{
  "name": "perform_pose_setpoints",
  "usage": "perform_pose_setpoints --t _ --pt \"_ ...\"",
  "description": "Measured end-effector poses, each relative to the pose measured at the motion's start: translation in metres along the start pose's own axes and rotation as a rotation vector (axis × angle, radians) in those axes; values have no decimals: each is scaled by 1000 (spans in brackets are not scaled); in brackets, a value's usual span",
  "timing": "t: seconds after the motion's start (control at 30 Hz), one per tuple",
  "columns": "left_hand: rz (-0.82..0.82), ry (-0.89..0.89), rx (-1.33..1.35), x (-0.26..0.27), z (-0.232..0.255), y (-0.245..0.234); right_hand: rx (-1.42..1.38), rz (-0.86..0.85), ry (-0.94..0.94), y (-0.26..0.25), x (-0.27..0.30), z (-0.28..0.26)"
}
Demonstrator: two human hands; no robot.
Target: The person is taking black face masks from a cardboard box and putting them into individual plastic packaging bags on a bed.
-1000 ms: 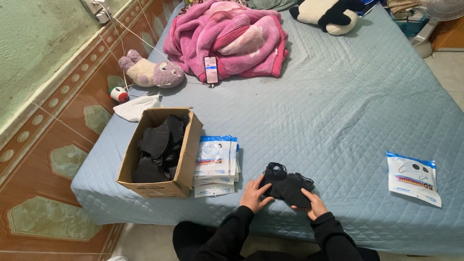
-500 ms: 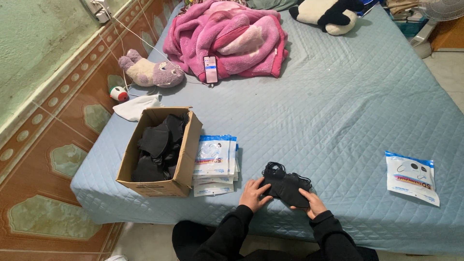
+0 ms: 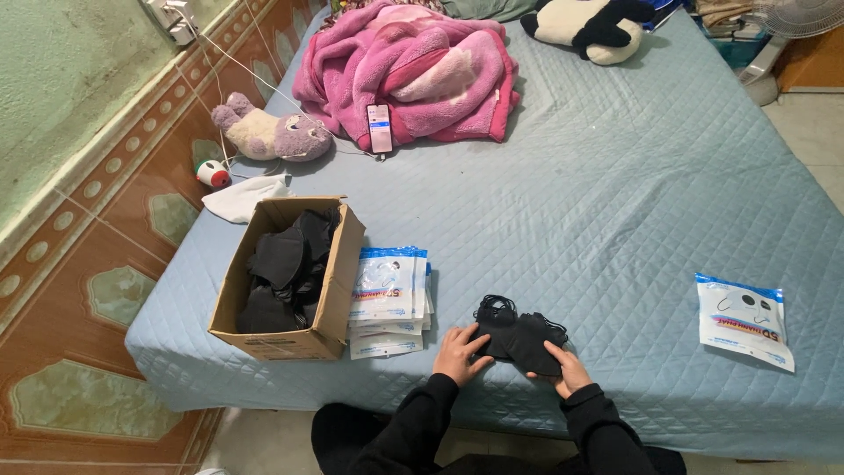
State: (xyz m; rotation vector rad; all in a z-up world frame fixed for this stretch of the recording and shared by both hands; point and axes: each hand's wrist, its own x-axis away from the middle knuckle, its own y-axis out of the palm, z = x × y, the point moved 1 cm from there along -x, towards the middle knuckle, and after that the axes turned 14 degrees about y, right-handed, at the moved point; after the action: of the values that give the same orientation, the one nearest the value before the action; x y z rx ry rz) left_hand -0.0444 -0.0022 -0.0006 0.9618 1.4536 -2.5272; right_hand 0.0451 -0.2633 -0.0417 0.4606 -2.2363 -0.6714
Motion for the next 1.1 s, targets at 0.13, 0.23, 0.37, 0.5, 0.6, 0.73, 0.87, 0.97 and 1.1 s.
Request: perform_pose_setpoints --t 0.13,0.23,0.37,0.5,0.6,0.73,0.87,0.97,1.1 --pt "0 6 -4 1 -1 2 58 51 62 -8 -6 1" --pt "30 15 5 1 0 1 49 2 28 -6 -5 1" --pt "3 3 -1 1 -2 2 31 51 24 -9 -8 2" --pt "-17 -17 2 1 -1 2 36 33 31 -13 -11 3" --pt "34 16 12 1 0 0 15 57 19 -8 -7 2" --pt "26 12 18 1 0 0 43 36 27 -6 -4 0" --pt "19 14 2 0 -1 0 18 34 24 -7 -8 1" --pt "32 25 11 1 -1 1 14 44 30 -8 -7 1" --pt "22 12 4 2 -1 1 10 41 6 -2 -2 1"
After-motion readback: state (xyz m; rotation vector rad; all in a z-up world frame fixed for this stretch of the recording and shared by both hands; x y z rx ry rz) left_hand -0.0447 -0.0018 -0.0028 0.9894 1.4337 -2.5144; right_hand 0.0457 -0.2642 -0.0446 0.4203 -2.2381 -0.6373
